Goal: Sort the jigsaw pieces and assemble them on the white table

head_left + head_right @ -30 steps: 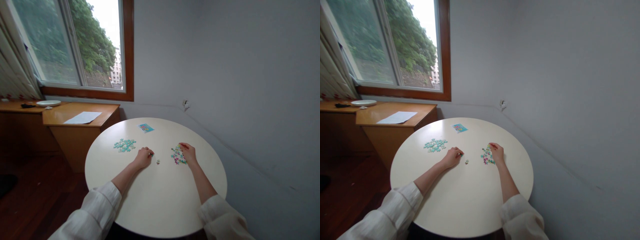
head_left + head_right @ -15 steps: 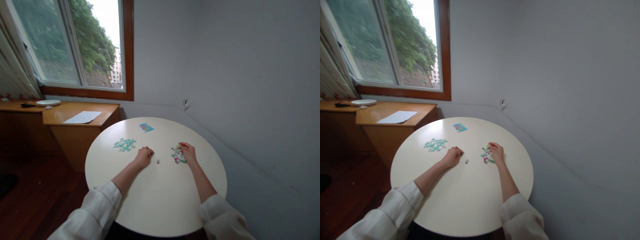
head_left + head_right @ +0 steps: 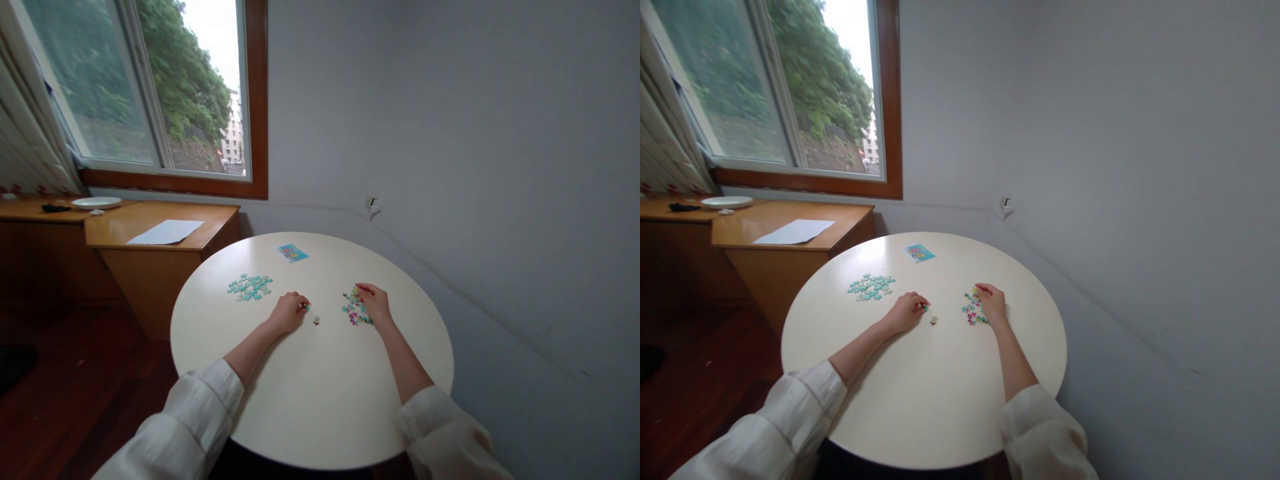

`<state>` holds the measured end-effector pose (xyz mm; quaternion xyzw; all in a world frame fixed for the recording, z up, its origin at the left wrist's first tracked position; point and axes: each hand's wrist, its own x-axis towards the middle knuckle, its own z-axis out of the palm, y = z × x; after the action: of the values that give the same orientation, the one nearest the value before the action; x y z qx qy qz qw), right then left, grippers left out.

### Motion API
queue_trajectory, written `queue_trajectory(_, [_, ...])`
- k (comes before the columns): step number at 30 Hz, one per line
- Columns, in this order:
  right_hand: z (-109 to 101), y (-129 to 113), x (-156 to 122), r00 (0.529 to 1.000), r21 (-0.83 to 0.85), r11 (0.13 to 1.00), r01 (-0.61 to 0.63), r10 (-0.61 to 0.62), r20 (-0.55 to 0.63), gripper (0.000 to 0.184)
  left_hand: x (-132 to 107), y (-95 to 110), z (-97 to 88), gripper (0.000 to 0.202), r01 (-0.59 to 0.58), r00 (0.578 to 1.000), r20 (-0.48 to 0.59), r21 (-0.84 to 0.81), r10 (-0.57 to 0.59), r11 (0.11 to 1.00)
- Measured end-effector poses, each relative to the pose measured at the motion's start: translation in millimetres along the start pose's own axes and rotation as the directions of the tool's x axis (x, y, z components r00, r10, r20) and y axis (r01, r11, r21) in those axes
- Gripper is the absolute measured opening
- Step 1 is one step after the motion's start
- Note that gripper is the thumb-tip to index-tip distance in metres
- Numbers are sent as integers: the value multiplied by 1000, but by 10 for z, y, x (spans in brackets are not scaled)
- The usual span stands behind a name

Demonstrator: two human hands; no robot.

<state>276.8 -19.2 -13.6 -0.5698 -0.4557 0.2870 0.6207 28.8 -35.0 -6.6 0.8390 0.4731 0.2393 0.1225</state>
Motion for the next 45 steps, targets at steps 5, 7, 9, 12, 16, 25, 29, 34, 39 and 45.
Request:
queue_trajectory(5, [16, 31, 9, 1000, 31, 999, 15, -15, 24, 30, 1, -4, -7, 21, 15, 1000, -11, 7, -15, 1000])
queue_trajectory(7, [19, 41, 14, 999, 46, 999, 20, -21, 26, 30, 1, -8, -4, 20, 30, 999, -23, 13, -29, 999])
queue_trajectory(9, [20, 48, 19, 999, 50, 998, 26, -28, 31, 29, 1, -9, -7, 19, 54, 998, -38, 26, -53, 998])
queue_trajectory(12, [18, 52, 26, 998, 39, 999, 31, -33, 44, 28, 1, -3, -21, 18, 90, 995, -53, 49, -87, 995])
queue_trajectory(16, [8, 49, 29, 998, 9, 1000, 27, -27, 61, 27, 1, 4, -34, 20, 114, 993, -40, 64, -111, 991])
queue_trajectory(25, [18, 42, 16, 996, -39, 998, 54, -51, 70, 27, 16, -18, 8, 20, 107, 993, -45, 50, -105, 993])
queue_trajectory(29, [23, 32, 8, 997, -24, 999, 47, -46, 59, 24, 12, 17, -4, 19, 96, 995, -38, 21, -96, 995])
queue_trajectory(34, [15, 9, 0, 997, -3, 999, 35, -35, 64, 22, -29, 120, -55, 21, 50, 999, -11, -82, -51, 995])
queue_trajectory(39, [9, 16, 8, 997, -26, 999, 31, -29, 74, 23, -75, 207, -86, 25, -19, 998, 57, -146, 28, 989])
queue_trajectory(45, [18, 54, 23, 997, 21, 999, 27, -29, 77, 24, -96, 233, -106, 28, -46, 989, 130, -158, 67, 986])
